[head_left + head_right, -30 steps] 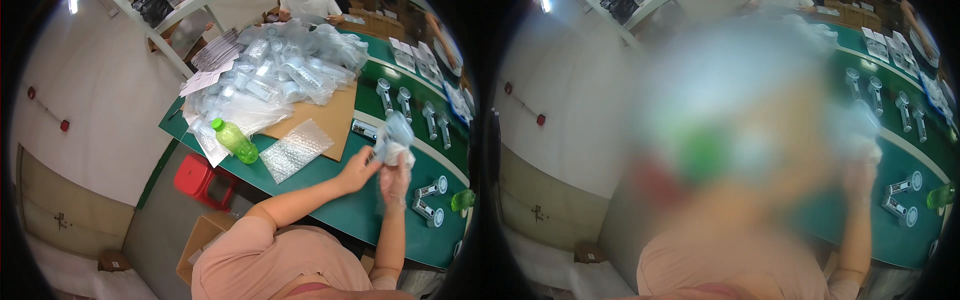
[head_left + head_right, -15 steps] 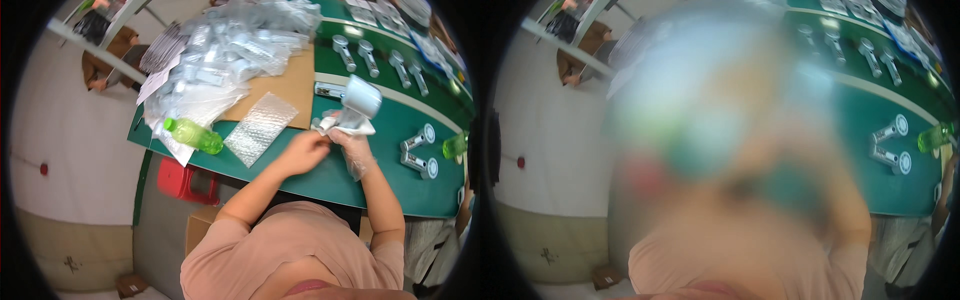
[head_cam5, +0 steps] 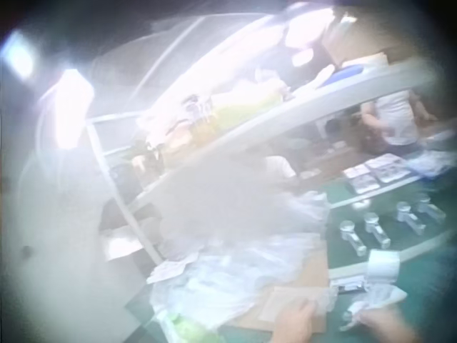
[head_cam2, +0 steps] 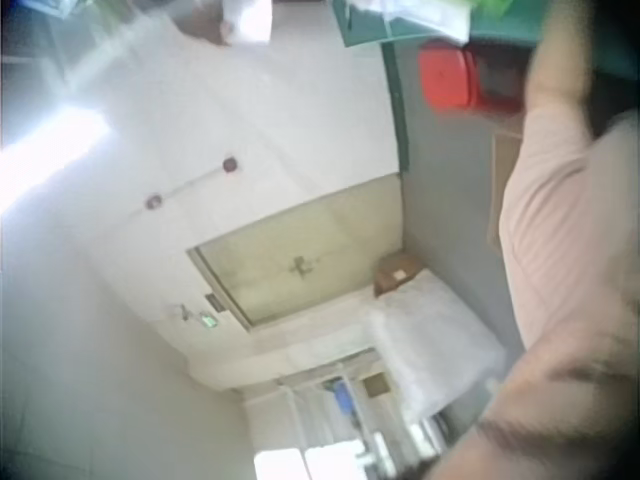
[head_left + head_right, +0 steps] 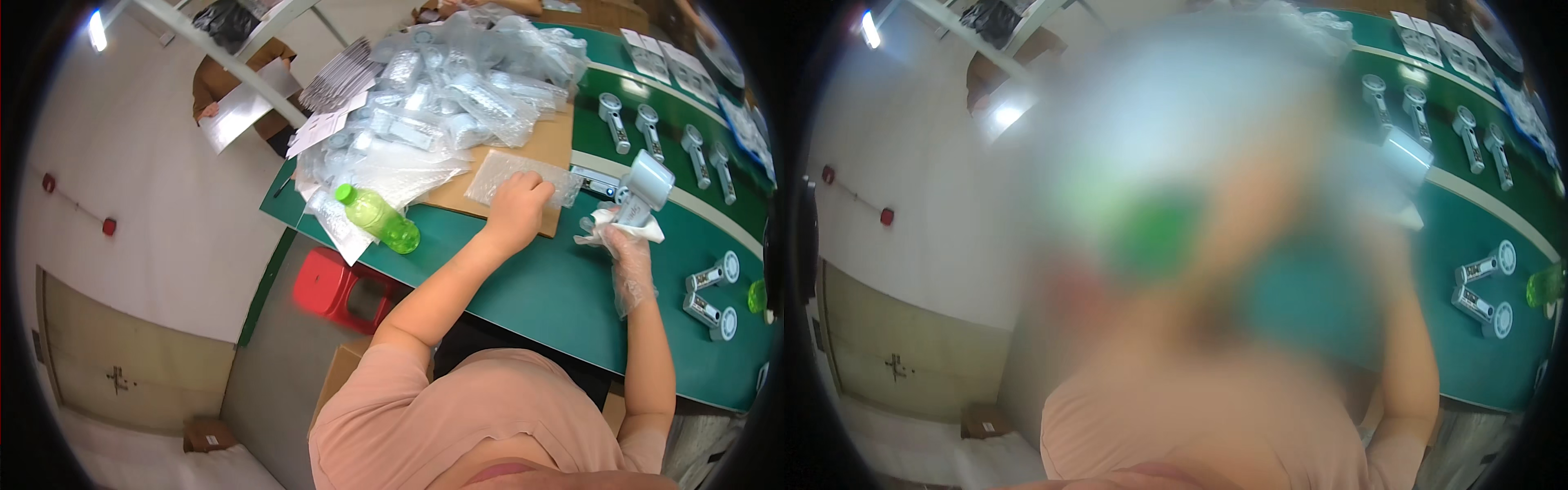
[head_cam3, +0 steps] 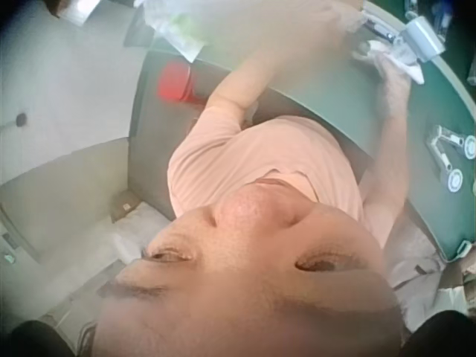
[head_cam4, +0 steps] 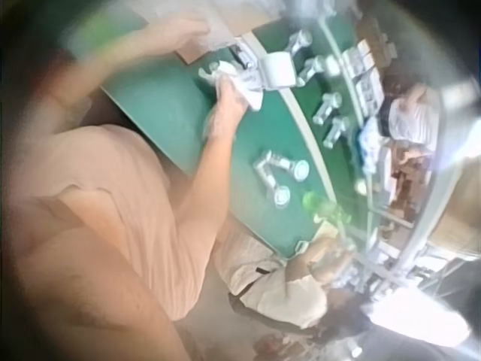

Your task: The person wipes small white electronic devices with a white cloth on a green table. They handle the devices one by one, wiping them thoroughly before placing them back on the table. The person also handles a green bottle and bubble wrap during the process.

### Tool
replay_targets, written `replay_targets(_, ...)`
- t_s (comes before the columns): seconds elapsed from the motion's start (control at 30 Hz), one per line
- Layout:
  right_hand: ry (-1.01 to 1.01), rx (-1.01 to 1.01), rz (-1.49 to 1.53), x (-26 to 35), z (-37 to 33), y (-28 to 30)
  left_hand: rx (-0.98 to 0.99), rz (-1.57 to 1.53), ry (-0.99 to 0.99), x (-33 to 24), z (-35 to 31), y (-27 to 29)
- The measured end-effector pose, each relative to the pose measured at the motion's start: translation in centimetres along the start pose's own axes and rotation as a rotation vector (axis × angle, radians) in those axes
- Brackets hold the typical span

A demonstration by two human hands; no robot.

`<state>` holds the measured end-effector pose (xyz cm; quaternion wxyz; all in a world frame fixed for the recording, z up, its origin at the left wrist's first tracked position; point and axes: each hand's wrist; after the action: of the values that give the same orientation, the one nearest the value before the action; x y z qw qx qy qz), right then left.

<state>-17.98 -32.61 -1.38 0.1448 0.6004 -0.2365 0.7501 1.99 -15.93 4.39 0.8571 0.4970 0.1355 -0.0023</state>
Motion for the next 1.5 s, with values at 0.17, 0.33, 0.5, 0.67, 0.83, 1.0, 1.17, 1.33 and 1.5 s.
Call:
replay_targets(0.17,-0.078,0.071,-0.080,-0.8,0.2,0.5,0.115,0.083,0.157,3.2,-1.4,-3.9)
replay_targets(0.33,-0.273,-0.036,-0.001,3.2,-0.5,-2.6,-0.092,0.087,0.205,1.6,-1.9,-3.5)
replay_targets(0.5,-0.323,-0.086,0.037,4.9,-0.8,-4.4,-0.236,-0.178,0.211,2.8,-2.6,-4.4)
replay_targets(0.67,-0.273,-0.109,0.005,2.3,0.0,-3.1,-0.256,-0.248,0.204,3.2,-2.7,-4.2)
replay_targets(0.83,-0.244,-0.091,0.024,0.0,0.4,-1.9,-0.287,-0.432,0.096,2.7,-2.5,-5.4)
replay_targets(1.0,-0.168,-0.044,0.039,-2.1,0.8,0.1,-0.295,-0.484,0.127,3.2,-2.6,-5.9)
replay_targets(1.17,-0.132,-0.029,0.101,-2.5,0.1,0.3,-0.311,-0.513,0.142,3.7,-2.8,-5.3)
replay_targets(1.33,-0.130,-0.019,0.096,-1.5,-0.7,0.1,-0.285,-0.562,0.163,3.5,-2.6,-4.7)
replay_targets(1.5,-0.195,-0.018,0.089,0.1,-1.4,-0.4,-0.294,-0.589,0.148,3.4,-2.5,-4.4)
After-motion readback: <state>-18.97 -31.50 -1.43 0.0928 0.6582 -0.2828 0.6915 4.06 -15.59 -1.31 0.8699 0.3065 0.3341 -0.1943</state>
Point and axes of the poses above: each hand's wrist, its own z-axis towards the middle knuckle, its own y-axis out of the back of the hand, x = y × z, and after that the axes turned 11 degrees about x, right-handed
